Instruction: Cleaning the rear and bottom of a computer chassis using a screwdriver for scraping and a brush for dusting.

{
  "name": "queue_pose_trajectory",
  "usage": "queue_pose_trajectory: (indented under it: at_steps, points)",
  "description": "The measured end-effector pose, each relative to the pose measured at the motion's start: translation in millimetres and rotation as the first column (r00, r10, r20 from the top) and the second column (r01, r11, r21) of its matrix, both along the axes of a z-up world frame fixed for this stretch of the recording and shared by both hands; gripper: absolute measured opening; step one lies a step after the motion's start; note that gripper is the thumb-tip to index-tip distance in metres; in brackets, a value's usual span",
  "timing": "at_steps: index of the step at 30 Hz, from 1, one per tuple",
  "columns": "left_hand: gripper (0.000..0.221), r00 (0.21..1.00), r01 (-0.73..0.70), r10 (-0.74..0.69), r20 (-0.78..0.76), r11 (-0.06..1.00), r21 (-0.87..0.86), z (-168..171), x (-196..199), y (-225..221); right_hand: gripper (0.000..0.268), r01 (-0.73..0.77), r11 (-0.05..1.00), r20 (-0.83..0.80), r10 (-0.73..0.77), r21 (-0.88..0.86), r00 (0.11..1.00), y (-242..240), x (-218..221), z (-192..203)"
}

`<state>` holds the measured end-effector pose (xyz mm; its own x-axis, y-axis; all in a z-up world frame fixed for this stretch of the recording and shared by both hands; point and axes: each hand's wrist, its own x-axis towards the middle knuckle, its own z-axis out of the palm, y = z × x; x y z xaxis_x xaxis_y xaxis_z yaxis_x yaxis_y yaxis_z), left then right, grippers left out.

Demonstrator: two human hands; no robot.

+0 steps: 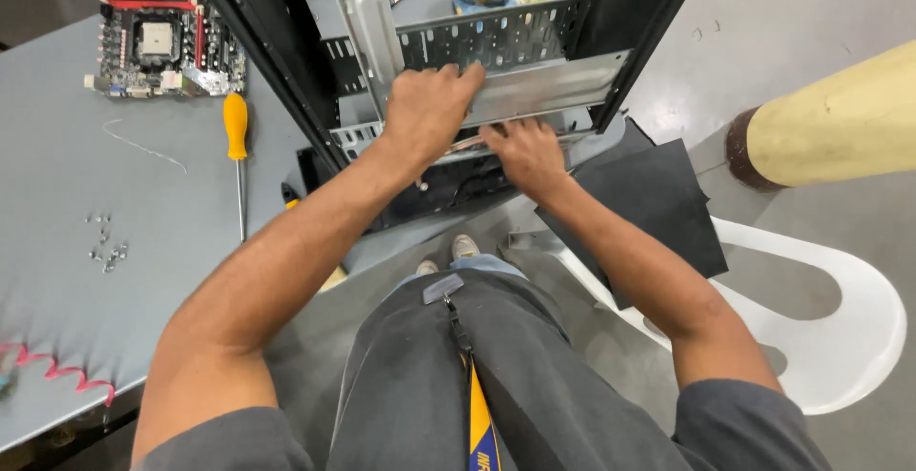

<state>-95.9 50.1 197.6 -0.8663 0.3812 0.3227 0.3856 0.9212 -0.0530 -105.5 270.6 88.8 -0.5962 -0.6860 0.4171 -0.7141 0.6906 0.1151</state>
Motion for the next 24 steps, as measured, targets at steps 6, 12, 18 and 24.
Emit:
queue_pose_trajectory:
  at_steps: [6, 12, 18, 24]
  points:
    - [0.046, 1.0, 0.01, -0.01, 0.022, 1.0, 0.021, -4, -2, -2, 0.012, 0.086, 0.996, 0.092, -0.09, 0.038, 0.992, -9, -10, -4]
    - [0.046, 0.996, -0.014, 0.012, 0.088, 1.0, 0.013, 4, 7, -15, 0.023, 0.316, 0.946, 0.244, -0.325, 0.075, 0.914, 35, -35, -25]
    - [0.045, 0.991, -0.03, 0.017, 0.133, 0.995, 0.092, 19, 22, -16, 0.034, 0.297, 0.833, 0.209, -0.222, -0.468, 0.952, 32, -33, -23]
    - [0.045, 0.994, -0.027, 0.017, 0.112, 0.996, 0.09, 21, 17, -17, 0.059, 0.468, 0.826, 0.145, -0.446, -0.313, 0.883, 18, -33, -8]
